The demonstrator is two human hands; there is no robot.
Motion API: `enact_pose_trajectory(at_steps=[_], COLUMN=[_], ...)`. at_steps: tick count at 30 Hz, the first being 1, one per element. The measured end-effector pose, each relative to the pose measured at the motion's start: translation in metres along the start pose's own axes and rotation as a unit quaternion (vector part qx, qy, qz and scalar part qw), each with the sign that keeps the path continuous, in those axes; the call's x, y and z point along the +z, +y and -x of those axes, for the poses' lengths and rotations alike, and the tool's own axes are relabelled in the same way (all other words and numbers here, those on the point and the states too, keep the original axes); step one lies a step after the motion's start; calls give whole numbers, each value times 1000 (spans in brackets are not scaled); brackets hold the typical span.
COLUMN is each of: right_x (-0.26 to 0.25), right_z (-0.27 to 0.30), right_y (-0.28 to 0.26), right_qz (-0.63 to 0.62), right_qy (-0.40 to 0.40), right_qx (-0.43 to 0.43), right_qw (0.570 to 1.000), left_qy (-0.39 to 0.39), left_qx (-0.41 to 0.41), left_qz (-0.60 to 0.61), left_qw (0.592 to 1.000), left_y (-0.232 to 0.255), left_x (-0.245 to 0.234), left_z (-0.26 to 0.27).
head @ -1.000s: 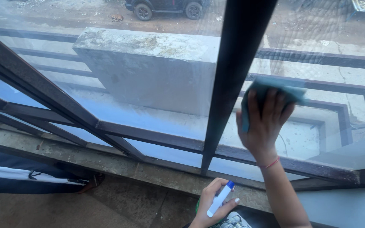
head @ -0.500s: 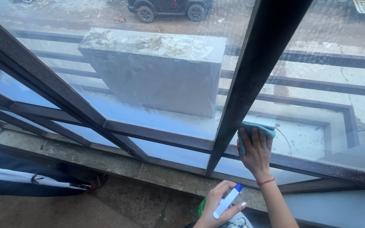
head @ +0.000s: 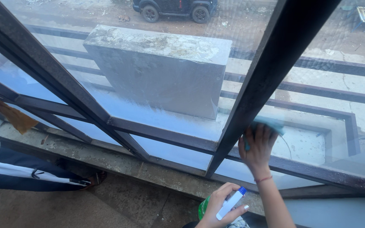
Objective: The person cleans a large glass window pane using a spray bottle and a cloth. They repeatedly spray the glass surface and wipe it with a cloth in circular and linear motions. The person works on different sections of the window, including the frame and the glass, while standing on a balcony.
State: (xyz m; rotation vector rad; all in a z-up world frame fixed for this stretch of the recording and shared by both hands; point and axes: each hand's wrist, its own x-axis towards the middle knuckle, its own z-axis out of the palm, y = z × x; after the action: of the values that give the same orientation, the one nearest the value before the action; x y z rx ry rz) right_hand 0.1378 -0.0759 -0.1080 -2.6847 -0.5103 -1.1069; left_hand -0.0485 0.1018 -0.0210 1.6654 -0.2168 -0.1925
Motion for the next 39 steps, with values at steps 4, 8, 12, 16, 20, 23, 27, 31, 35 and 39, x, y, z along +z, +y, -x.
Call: enact_pose_trajectory(at_steps=[4,8,12,16,20,23,27,31,35,39], right_x=[22,7,-4,1,13,6,-29,-51,-38,-13], right_z=[63,54,10,14,50,73,82,68,49,55], right_y=[0,1,-4,-5,-14,0,37,32,-9,-34], right_qz=[-1,-97,-135,-73,-113,-50,-11,-74,-164,-15], right_qy=[-105,-18,85,45,-34,-102,-94,0,5,-158], right_qx=[50,87,103,45,17,25,76,187,139,74], right_qw=[993,991,982,995,993,993,993,980,977,985], left_qy=[10,11,17,24,30,30,26,7,11,15], left_qx=[5,-8,12,26,6,-8,34,31,35,67], left_qz=[12,11,-7,-20,-1,14,-23,-7,0,-24], left_qw=[1000,1000,1000,999,1000,999,999,999,999,997], left_y=[0,-1,-7,-10,-8,-6,-11,-19,-18,-18], left_x=[-5,-8,-6,-9,-11,-8,-6,-3,2,4], left_z=[3,5,7,10,9,9,11,10,11,9])
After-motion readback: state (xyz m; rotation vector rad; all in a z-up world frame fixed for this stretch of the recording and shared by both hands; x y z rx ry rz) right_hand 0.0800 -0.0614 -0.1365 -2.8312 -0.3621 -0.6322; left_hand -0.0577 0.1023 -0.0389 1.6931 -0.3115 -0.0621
